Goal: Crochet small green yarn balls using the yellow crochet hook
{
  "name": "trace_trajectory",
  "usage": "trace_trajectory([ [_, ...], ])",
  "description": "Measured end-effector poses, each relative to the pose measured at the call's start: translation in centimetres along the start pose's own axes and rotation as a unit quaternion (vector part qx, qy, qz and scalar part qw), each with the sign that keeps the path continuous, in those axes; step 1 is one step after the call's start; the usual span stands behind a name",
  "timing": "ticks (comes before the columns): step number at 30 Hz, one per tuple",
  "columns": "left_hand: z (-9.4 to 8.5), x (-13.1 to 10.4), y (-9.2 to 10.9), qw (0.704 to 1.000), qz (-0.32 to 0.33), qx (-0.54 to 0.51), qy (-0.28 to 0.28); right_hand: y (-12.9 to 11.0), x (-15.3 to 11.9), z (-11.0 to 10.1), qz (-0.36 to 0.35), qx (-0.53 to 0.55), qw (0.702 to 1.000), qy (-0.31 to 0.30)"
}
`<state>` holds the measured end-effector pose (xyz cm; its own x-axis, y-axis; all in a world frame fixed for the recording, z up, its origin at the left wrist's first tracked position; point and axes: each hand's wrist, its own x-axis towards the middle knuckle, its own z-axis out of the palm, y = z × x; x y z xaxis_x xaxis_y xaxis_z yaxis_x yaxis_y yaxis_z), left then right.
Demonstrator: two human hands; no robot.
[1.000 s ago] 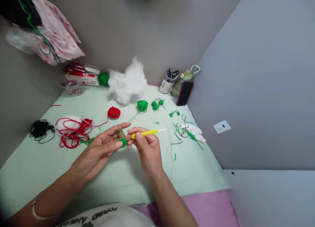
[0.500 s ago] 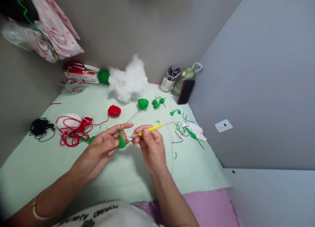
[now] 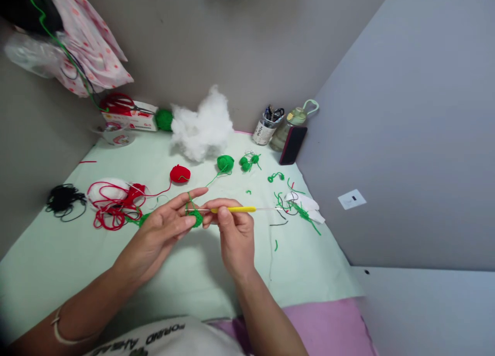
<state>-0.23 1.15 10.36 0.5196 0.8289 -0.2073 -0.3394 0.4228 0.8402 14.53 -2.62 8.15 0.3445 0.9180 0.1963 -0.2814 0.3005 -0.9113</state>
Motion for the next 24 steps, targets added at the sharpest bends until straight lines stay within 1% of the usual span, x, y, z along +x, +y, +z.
trace_trajectory([
  [4, 0.0, 0.0, -0.2, 1.000, 0.010, -0.005, 0.011, 0.0, -0.1, 0.0, -0.001, -0.003, 1.000, 0.003],
  [7, 0.0, 0.1, -0.1, 1.000, 0.004, -0.010, 0.016, -0.1, -0.2, 0.0, -0.003, 0.014, 1.000, -0.001],
  [12, -0.3, 0.2, 0.2, 0.999, -0.011, -0.035, -0.001, -0.3, -0.1, 0.0, 0.027, 0.032, 0.999, 0.010],
  [17, -0.6, 0.2, 0.1, 0.999, -0.011, -0.028, -0.014, -0.2, -0.1, -0.1, 0.054, 0.055, 0.997, 0.010],
  [20, -0.7, 0.3, -0.1, 0.998, -0.032, -0.049, -0.025, -0.2, 0.0, -0.3, 0.049, 0.049, 0.998, 0.011],
  [24, -1.2, 0.6, -0.3, 0.988, -0.091, -0.110, -0.060, -0.1, 0.1, -0.8, 0.063, 0.043, 0.997, 0.009],
])
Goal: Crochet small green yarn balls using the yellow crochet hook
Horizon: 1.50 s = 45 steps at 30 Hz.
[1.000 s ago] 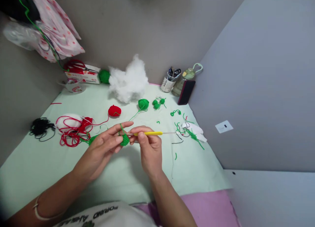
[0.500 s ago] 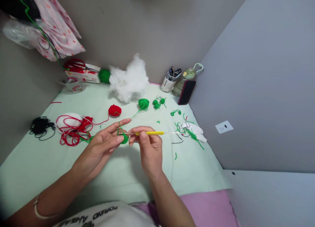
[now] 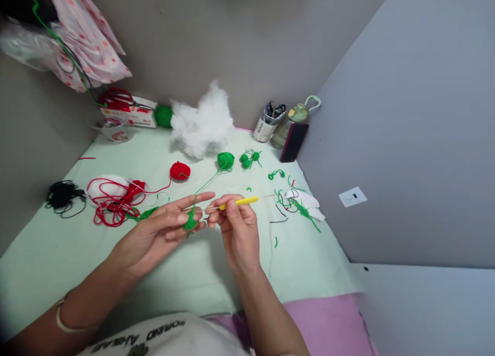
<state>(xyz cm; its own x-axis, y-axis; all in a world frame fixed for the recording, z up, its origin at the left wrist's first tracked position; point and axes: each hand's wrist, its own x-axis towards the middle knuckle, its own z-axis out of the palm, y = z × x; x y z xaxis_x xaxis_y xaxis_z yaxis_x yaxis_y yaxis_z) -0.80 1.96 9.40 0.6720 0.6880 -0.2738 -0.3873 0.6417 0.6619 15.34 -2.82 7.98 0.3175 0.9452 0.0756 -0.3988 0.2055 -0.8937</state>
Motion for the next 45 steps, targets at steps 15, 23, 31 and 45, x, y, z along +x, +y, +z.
trace_trajectory([
  [15, 0.3, 0.0, -1.8, 0.978, 0.140, 0.134, 0.079, 0.5, -1.1, 0.5, -0.155, -0.178, 0.972, -0.011],
  [23, 0.3, 0.2, -1.4, 0.994, 0.080, 0.006, 0.074, 0.7, -1.6, 0.0, -0.351, -0.405, 0.843, -0.044],
  [31, 0.6, 0.5, -1.8, 0.989, 0.114, -0.009, 0.089, 0.8, -1.2, 0.3, -0.300, -0.366, 0.881, -0.021],
  [45, 0.4, 0.3, -1.7, 0.993, 0.097, 0.002, 0.066, 0.8, -1.0, 0.2, -0.141, -0.126, 0.982, 0.001],
])
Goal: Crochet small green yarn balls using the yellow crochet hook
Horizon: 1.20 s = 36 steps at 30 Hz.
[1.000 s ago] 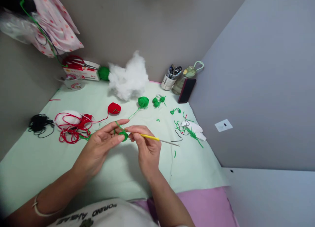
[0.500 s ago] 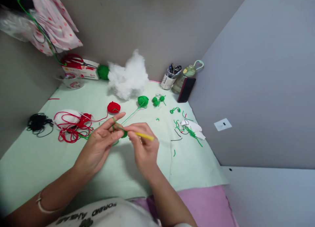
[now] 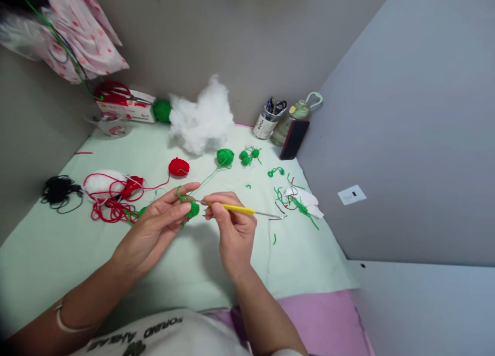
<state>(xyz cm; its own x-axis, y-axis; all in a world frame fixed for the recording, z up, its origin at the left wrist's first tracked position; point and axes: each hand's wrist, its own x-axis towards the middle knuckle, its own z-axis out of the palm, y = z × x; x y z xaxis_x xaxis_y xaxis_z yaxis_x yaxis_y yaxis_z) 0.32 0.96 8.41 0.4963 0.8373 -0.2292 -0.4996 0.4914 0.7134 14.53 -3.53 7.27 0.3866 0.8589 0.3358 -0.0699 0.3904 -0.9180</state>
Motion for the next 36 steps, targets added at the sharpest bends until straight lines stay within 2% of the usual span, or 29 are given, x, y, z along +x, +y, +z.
trace_trajectory([
  [7, 0.3, -0.2, -0.2, 0.997, 0.050, 0.044, 0.045, -0.5, -0.2, 0.5, -0.073, -0.093, 0.993, 0.011],
  [14, 0.2, -0.2, 0.6, 1.000, -0.018, -0.004, -0.007, -0.1, -0.1, -0.2, 0.036, 0.021, 0.999, 0.004],
  [18, -0.5, 0.1, 0.8, 0.998, -0.055, -0.024, -0.023, -0.4, 0.6, -0.8, 0.041, 0.036, 0.998, 0.037],
  [20, -0.4, 0.1, 0.6, 0.999, -0.037, -0.015, -0.018, -0.5, 0.7, -0.7, 0.036, 0.027, 0.998, 0.033],
  [22, -0.1, 0.0, 0.2, 1.000, 0.013, 0.013, 0.001, -0.4, 0.3, -0.5, -0.002, -0.031, 0.999, 0.008],
  [24, 0.3, -0.1, -0.2, 0.998, 0.045, 0.035, 0.014, -0.2, -0.1, -0.3, -0.095, -0.137, 0.986, -0.011],
  [26, 0.3, -0.1, -0.4, 1.000, 0.002, 0.019, -0.003, -0.1, -0.5, -0.3, -0.187, -0.215, 0.958, -0.009],
  [27, 0.2, -0.1, -0.4, 0.999, -0.033, 0.004, -0.014, -0.1, -0.5, -0.5, -0.196, -0.217, 0.956, -0.003],
  [29, -0.1, 0.0, -0.2, 0.998, -0.055, -0.013, -0.018, -0.3, -0.3, -0.9, -0.148, -0.153, 0.977, 0.015],
  [32, -0.2, 0.1, 0.2, 1.000, -0.018, 0.008, -0.012, -0.6, 0.0, -1.0, -0.038, -0.046, 0.998, 0.006],
  [36, 0.1, -0.3, -0.2, 0.997, 0.027, 0.076, -0.013, -0.6, -0.1, -0.6, -0.039, -0.077, 0.996, -0.012],
])
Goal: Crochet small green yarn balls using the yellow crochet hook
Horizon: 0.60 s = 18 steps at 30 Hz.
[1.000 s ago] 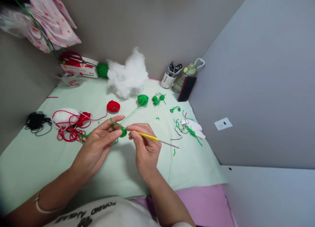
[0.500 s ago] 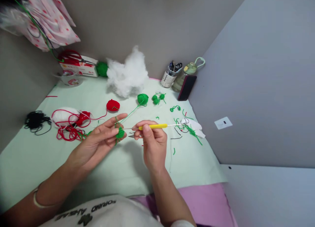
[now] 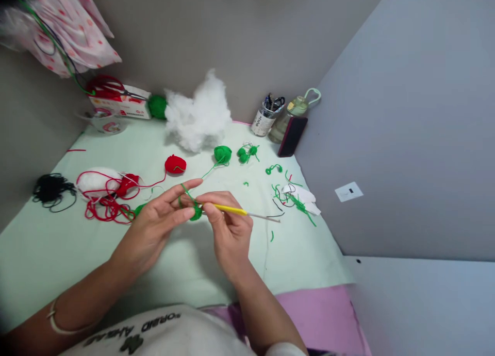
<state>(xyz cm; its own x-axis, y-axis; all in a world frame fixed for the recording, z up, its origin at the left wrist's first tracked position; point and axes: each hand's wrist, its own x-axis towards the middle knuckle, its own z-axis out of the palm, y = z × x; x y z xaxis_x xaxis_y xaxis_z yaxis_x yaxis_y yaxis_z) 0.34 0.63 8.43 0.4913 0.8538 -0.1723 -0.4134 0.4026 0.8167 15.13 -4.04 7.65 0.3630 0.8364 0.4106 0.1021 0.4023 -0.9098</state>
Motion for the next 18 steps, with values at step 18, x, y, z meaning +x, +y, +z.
trace_trajectory([
  [18, -0.77, -0.52, -0.08, 0.996, 0.037, 0.082, 0.012, -0.08, 0.59, -0.73, 0.108, 0.089, 0.990, -0.007],
])
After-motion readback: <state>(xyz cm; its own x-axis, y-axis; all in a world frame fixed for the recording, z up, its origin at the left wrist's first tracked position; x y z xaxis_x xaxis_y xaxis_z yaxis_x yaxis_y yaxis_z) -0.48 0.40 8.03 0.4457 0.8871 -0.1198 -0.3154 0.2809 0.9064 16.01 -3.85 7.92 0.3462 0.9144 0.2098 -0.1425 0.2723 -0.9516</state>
